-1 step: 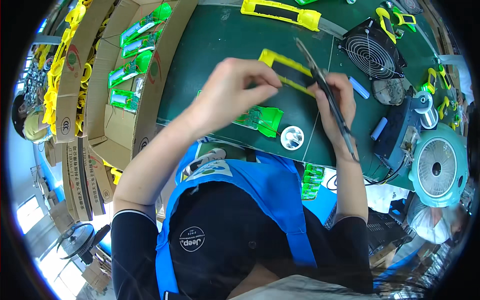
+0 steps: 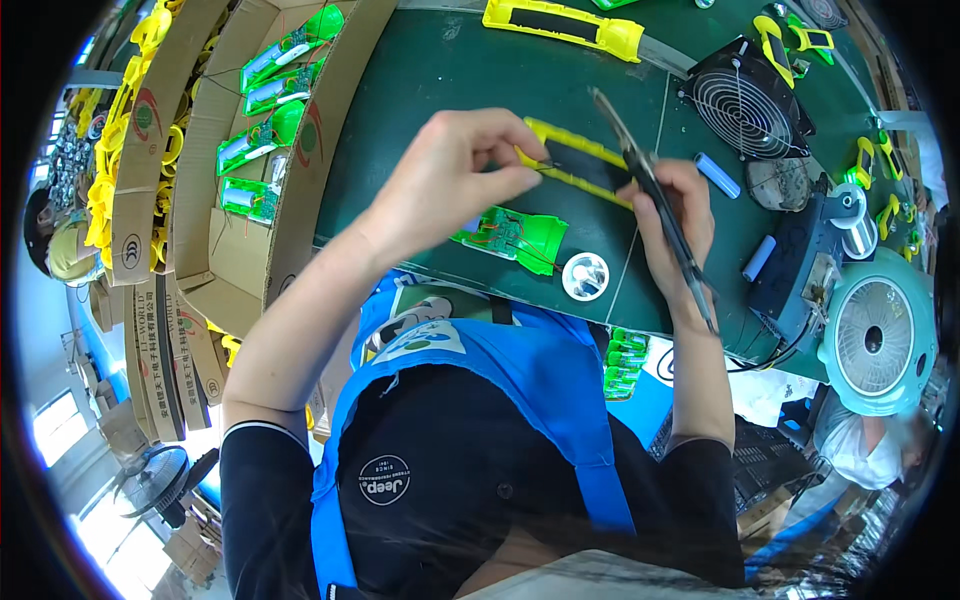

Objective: Soldering internal wiring and components onto circuit boards for handheld flashlights on an assembly line.

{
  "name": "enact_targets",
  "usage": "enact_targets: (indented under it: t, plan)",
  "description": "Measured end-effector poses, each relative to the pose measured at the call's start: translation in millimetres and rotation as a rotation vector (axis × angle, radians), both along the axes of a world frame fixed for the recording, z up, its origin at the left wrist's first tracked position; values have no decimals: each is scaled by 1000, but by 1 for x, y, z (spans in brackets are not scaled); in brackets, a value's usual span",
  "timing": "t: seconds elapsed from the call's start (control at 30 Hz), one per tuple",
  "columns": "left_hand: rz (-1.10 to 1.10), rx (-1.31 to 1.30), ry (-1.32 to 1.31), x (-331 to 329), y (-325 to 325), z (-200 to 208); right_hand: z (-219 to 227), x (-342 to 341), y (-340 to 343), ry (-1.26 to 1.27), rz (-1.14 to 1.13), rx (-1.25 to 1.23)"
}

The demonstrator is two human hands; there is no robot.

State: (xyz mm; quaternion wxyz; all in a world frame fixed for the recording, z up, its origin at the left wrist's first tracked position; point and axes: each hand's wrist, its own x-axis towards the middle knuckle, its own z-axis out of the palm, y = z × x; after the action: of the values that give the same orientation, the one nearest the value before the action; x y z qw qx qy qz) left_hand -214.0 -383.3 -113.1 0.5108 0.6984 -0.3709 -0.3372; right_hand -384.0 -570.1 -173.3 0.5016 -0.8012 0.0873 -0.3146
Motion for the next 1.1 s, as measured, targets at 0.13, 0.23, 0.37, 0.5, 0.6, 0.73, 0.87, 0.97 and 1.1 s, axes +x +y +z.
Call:
enact_targets:
  t: [0.13,0.23,0.37,0.5,0.6,0.73,0.87,0.97,1.1]
  plan:
    - [-55,215,-152,15,-2,1,8,-21,6,-55,29,48]
    - [-233,24,-745,21,-12,-12,19,-33,4,75,-113,406]
    - [-328,70,-1006,19,-22,-16,25,-25,-14,226,0,714]
    - [-391,119,-1068,21,-24,-20,31,-12,-15,358,31,665]
    - [-415,115,-1127,21,-24,-22,33,-7,-15,411,30,649]
    - [-397,114,-1112,22,-24,-25,32,-5,-17,422,30,660]
    - [-387,104,-1113,21,-25,-26,33,-3,-13,464,10,578]
    - [-379,108,-1123,21,-25,-26,32,-3,-12,471,23,560]
    - [-366,91,-1119,19,-28,-25,34,-4,-11,464,29,548]
